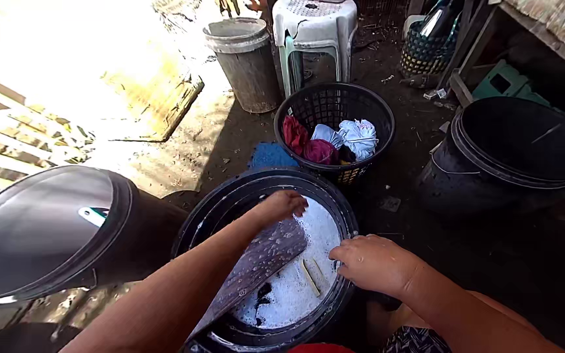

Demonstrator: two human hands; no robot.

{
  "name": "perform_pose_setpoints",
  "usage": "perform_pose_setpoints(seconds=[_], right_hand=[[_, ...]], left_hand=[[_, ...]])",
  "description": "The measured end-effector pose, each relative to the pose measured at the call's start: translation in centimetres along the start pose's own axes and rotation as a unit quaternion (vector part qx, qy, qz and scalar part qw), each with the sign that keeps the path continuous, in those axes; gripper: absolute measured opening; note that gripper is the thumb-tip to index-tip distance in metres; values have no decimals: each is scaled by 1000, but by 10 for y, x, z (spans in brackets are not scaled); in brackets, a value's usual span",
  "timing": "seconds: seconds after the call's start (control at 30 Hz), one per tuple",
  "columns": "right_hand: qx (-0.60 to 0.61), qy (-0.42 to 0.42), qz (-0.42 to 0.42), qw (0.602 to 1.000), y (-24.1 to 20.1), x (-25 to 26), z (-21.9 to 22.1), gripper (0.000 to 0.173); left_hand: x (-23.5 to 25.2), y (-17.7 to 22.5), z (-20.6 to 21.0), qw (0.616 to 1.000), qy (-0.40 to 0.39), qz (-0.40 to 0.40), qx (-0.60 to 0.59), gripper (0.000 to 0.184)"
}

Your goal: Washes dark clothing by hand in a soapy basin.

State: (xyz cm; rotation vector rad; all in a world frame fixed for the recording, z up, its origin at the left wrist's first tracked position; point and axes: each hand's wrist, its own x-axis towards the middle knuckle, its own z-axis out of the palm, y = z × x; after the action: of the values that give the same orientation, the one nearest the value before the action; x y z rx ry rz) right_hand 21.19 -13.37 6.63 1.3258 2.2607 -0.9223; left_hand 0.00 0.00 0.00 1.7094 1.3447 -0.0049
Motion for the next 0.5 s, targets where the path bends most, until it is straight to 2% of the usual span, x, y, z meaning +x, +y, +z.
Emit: perform_pose_setpoints(seconds=[0.07, 0.1, 0.13, 0.17, 0.2, 0.27, 0.3, 0.4, 0.5], right_hand=[[-21, 16, 6, 1000, 3, 1, 6, 34], [-28, 13, 10, 999, 3, 2, 7, 34], [-32, 8, 14, 999, 2, 3, 7, 35], [-33, 5, 15, 999, -1, 5, 8, 35], [-32, 4, 15, 999, -3, 7, 7, 35], [-31, -7, 11, 999, -8, 13, 6, 36], [-28, -12, 11, 999, -11, 16, 6, 36], [-26, -23, 16, 999, -13, 26, 3, 36], [-18, -38, 24, 999, -13, 36, -2, 38]], left_hand=[[-31, -56, 63, 973, -218, -42, 65, 38], [-44, -87, 93, 948, -287, -58, 129, 41], [-55, -119, 119, 925, -322, -73, 186, 48], [-63, -151, 140, 917, -314, -100, 223, 57], [-70, -179, 157, 923, -271, -133, 237, 66], [-80, -210, 179, 936, -191, -182, 232, 79], [-83, -216, 187, 937, -176, -201, 224, 80], [-87, -214, 198, 931, -183, -231, 216, 64], [-83, -212, 192, 931, -213, -210, 210, 46]])
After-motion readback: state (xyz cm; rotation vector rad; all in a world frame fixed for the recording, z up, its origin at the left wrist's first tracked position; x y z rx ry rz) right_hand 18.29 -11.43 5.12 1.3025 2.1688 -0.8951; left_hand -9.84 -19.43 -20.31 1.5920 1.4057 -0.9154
